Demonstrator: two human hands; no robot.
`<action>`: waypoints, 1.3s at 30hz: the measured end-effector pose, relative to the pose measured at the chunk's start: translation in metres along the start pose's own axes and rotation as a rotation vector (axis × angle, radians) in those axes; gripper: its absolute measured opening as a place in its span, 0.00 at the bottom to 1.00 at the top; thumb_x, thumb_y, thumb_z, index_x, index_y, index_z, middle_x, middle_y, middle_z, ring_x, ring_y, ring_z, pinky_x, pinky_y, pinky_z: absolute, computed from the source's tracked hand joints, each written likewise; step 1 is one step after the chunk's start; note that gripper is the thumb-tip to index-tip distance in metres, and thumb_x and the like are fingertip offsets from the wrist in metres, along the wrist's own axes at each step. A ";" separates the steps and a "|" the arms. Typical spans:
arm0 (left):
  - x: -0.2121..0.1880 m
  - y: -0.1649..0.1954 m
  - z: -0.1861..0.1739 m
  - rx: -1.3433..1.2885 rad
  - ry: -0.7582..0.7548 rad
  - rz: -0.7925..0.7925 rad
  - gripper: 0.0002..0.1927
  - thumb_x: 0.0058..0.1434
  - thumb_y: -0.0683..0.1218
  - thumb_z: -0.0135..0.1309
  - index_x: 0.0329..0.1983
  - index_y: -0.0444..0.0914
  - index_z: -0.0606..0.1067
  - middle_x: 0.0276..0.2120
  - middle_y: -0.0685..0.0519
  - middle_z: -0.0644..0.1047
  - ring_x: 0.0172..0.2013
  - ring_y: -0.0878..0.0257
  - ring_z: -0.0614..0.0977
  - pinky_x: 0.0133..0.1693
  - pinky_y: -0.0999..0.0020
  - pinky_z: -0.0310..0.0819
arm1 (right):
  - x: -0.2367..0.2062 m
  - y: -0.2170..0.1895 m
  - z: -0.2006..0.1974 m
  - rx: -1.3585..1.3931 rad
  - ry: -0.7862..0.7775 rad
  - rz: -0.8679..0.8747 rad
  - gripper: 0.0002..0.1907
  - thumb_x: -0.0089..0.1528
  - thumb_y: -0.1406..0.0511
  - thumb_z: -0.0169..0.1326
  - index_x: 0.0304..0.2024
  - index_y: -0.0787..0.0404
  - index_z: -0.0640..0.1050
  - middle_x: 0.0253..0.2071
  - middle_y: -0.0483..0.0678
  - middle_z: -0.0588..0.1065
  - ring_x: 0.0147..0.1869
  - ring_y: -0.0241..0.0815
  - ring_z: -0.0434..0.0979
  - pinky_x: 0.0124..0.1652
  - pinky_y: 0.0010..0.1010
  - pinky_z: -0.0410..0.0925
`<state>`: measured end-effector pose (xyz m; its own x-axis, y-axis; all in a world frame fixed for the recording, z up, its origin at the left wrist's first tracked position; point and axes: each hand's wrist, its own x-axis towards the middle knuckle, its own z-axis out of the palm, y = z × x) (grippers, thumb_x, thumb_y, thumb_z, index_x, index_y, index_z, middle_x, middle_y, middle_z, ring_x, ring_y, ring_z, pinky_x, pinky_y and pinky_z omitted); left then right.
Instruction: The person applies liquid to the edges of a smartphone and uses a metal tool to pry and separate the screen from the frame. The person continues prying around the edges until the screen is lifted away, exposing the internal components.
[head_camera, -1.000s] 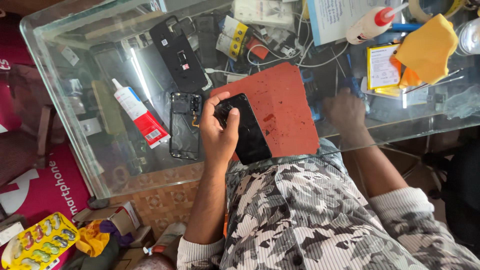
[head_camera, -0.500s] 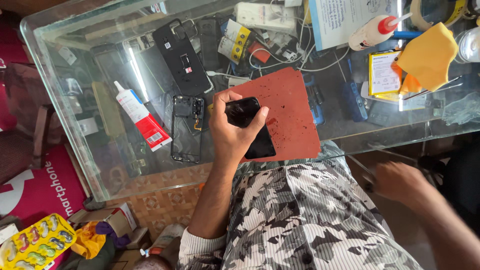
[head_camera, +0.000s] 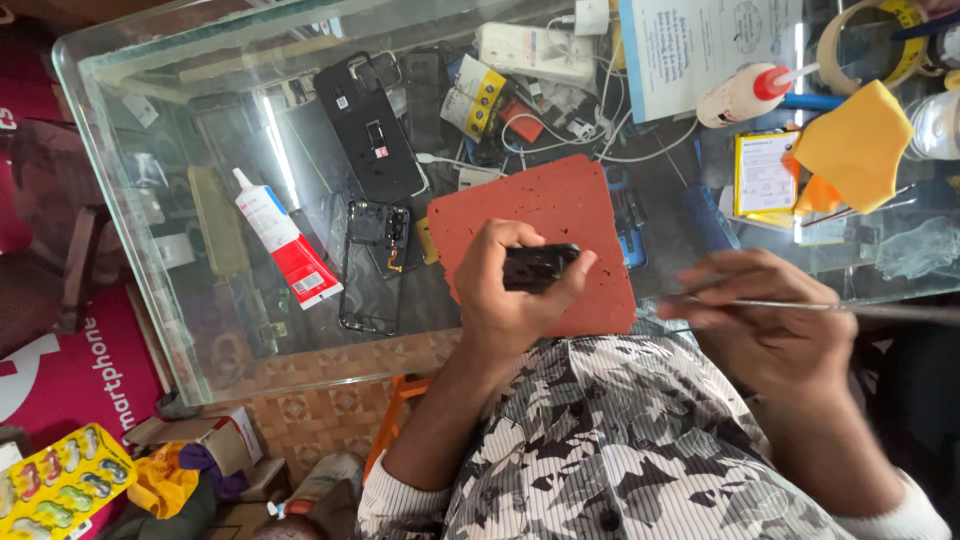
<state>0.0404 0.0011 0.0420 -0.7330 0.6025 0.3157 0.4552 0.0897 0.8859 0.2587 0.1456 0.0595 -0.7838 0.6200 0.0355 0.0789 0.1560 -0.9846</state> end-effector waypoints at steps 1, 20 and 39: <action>0.000 0.003 0.002 -0.039 -0.025 -0.015 0.24 0.55 0.46 0.74 0.43 0.37 0.69 0.35 0.51 0.77 0.33 0.67 0.81 0.35 0.72 0.79 | 0.012 -0.003 0.016 0.119 0.030 -0.030 0.06 0.62 0.79 0.57 0.41 0.71 0.74 0.50 0.58 0.77 0.53 0.48 0.84 0.52 0.37 0.80; -0.002 0.050 -0.016 -0.072 -0.067 -0.051 0.23 0.57 0.43 0.74 0.47 0.37 0.71 0.34 0.52 0.76 0.33 0.67 0.83 0.30 0.74 0.77 | 0.047 -0.052 0.048 0.206 0.034 -0.168 0.06 0.66 0.76 0.54 0.44 0.66 0.72 0.43 0.57 0.78 0.54 0.50 0.84 0.54 0.43 0.82; 0.002 -0.010 -0.036 -0.076 0.132 -0.171 0.21 0.57 0.42 0.73 0.44 0.36 0.71 0.33 0.54 0.80 0.33 0.70 0.82 0.37 0.74 0.80 | 0.072 -0.016 0.030 -0.497 0.018 -0.103 0.06 0.66 0.75 0.61 0.46 0.67 0.82 0.34 0.47 0.76 0.31 0.29 0.78 0.30 0.19 0.68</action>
<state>0.0160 -0.0267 0.0455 -0.8584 0.4741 0.1956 0.2824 0.1186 0.9519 0.1831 0.1647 0.0728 -0.7929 0.5942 0.1355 0.2886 0.5620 -0.7752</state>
